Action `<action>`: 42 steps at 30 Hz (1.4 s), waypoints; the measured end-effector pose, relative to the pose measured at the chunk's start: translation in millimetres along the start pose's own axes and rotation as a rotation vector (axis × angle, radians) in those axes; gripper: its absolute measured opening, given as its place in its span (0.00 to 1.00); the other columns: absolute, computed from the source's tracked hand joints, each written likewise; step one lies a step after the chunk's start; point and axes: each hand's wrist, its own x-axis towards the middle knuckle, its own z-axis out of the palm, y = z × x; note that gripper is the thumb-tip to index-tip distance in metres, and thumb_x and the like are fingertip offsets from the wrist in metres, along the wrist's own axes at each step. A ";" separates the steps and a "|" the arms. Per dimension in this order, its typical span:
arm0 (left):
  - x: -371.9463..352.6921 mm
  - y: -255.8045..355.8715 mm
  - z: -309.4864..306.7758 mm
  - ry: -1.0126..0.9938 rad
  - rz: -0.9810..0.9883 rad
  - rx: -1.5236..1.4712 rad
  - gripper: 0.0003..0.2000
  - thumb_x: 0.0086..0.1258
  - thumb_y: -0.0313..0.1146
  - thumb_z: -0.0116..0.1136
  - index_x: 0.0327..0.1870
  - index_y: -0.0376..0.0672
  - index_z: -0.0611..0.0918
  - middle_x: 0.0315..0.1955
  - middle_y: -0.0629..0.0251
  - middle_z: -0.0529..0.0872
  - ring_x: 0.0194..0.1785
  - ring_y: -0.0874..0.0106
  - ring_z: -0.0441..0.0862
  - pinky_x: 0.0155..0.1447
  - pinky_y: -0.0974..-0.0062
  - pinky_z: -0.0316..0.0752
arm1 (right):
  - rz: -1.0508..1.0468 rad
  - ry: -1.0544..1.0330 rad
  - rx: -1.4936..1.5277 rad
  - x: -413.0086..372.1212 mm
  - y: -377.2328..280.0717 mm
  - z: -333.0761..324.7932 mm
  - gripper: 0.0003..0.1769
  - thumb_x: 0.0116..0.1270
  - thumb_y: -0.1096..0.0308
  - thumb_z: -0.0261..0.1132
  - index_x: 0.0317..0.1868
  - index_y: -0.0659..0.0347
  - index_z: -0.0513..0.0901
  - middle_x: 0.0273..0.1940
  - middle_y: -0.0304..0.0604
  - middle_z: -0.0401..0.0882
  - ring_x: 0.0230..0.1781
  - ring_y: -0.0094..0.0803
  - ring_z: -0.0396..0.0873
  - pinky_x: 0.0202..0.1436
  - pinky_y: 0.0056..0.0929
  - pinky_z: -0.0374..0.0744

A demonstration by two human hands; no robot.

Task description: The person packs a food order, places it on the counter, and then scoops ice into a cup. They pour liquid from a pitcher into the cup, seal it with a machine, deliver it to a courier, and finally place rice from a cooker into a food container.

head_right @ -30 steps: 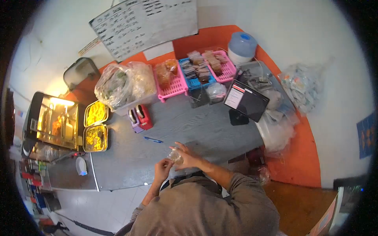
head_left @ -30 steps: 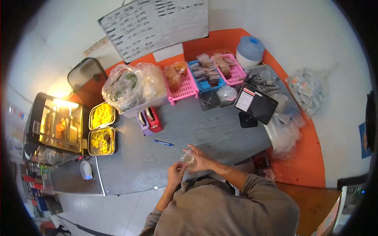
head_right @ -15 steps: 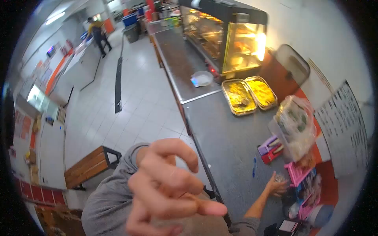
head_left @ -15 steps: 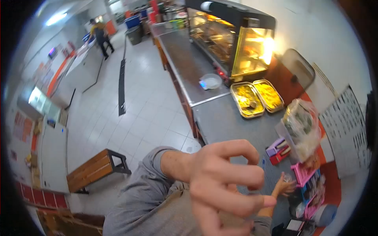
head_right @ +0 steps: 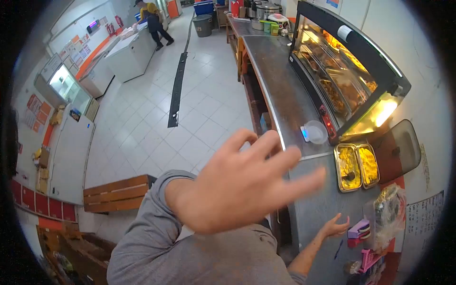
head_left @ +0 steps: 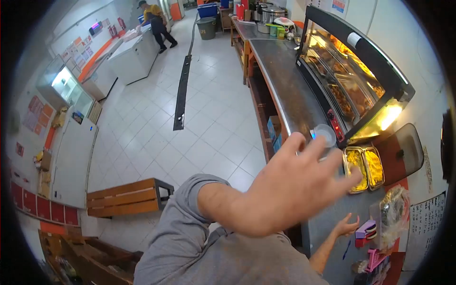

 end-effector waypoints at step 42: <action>41.4 -1499.2 624.7 -0.024 -0.971 -0.627 0.16 0.69 0.41 0.61 0.48 0.37 0.81 0.43 0.55 0.86 0.48 0.65 0.84 0.54 0.70 0.76 | -0.371 -1.321 0.718 -201.3 -1216.5 854.0 0.07 0.64 0.70 0.65 0.41 0.63 0.83 0.28 0.41 0.85 0.29 0.24 0.81 0.36 0.26 0.79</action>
